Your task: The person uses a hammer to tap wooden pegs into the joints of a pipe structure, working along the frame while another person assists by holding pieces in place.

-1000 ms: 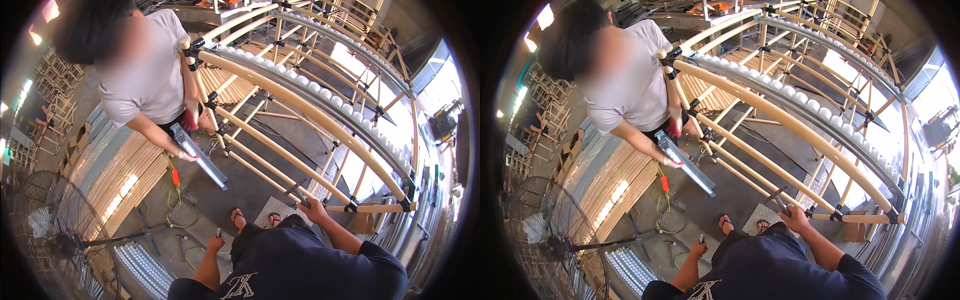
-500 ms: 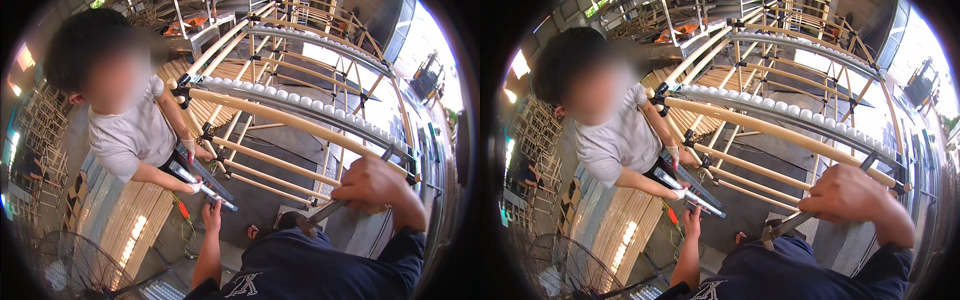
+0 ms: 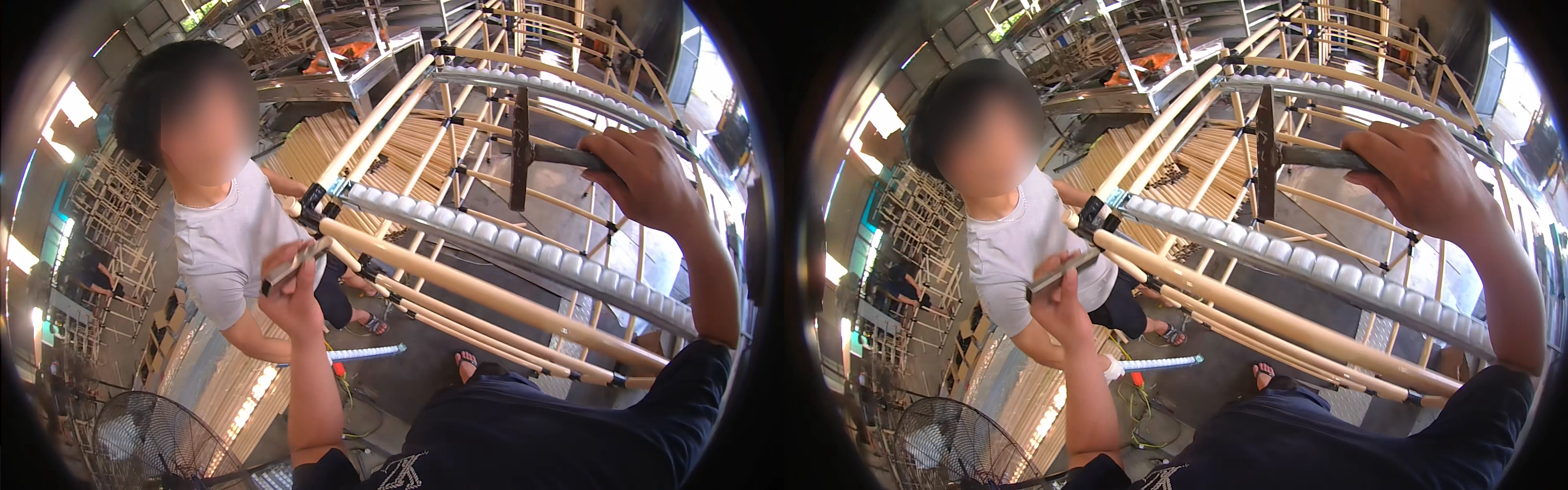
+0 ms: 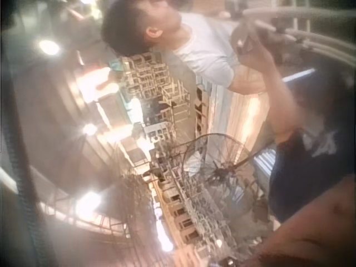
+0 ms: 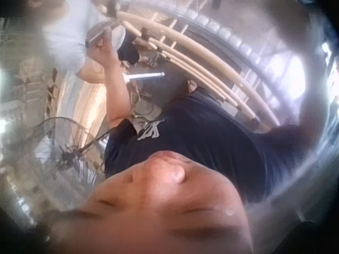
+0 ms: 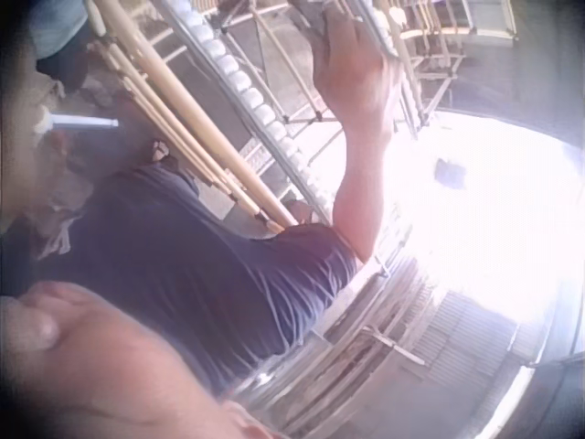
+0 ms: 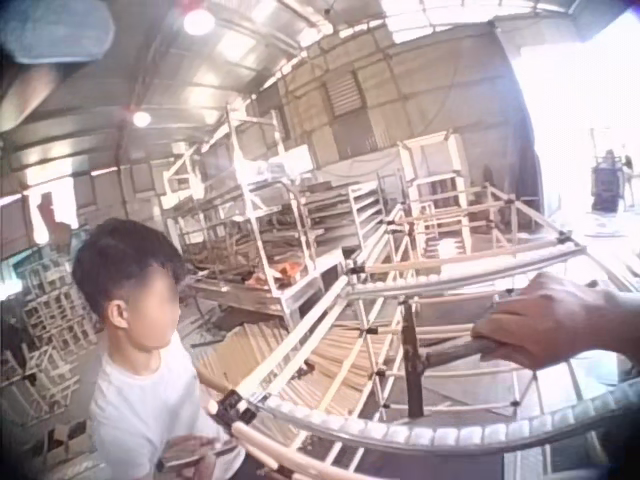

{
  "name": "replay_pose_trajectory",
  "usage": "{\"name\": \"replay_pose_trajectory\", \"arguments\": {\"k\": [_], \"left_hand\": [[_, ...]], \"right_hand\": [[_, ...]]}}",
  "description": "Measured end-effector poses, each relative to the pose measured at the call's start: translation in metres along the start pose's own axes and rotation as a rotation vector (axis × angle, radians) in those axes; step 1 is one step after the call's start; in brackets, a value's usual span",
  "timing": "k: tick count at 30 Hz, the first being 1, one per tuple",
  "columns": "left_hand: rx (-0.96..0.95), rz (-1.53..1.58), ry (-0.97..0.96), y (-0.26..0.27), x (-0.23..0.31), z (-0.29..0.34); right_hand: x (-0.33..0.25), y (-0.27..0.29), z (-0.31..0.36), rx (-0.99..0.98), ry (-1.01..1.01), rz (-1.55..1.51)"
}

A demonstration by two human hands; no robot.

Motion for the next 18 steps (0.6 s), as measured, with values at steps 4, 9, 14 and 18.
{"name": "replay_pose_trajectory", "arguments": {"k": [4,9,14,18], "left_hand": [[-0.272,-0.022,0.265,-0.062,-0.007,-0.082],[-0.543,-0.517,0.250,-0.092,-0.060,-0.134],[-0.532,-0.679,0.232,-0.102,-0.067,-0.138],[-0.508,-0.818,0.092,-0.096,-0.078,-0.138]], "right_hand": [[0.032,-0.046,-0.022,0.017,-0.007,-0.096],[0.041,-0.083,-0.044,-0.053,0.022,-0.246],[0.041,-0.102,-0.053,-0.071,0.021,-0.228],[0.035,-0.114,-0.066,0.010,0.027,-0.276]]}}
Point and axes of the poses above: each hand's wrist, its own z-axis away from the middle knuckle, its own y-axis out of the back of the hand, x = y × z, the point moved 3 cm from there along -z, towards the middle knuckle, and after that the axes turned 5 degrees about x, right-handed, at the moved point
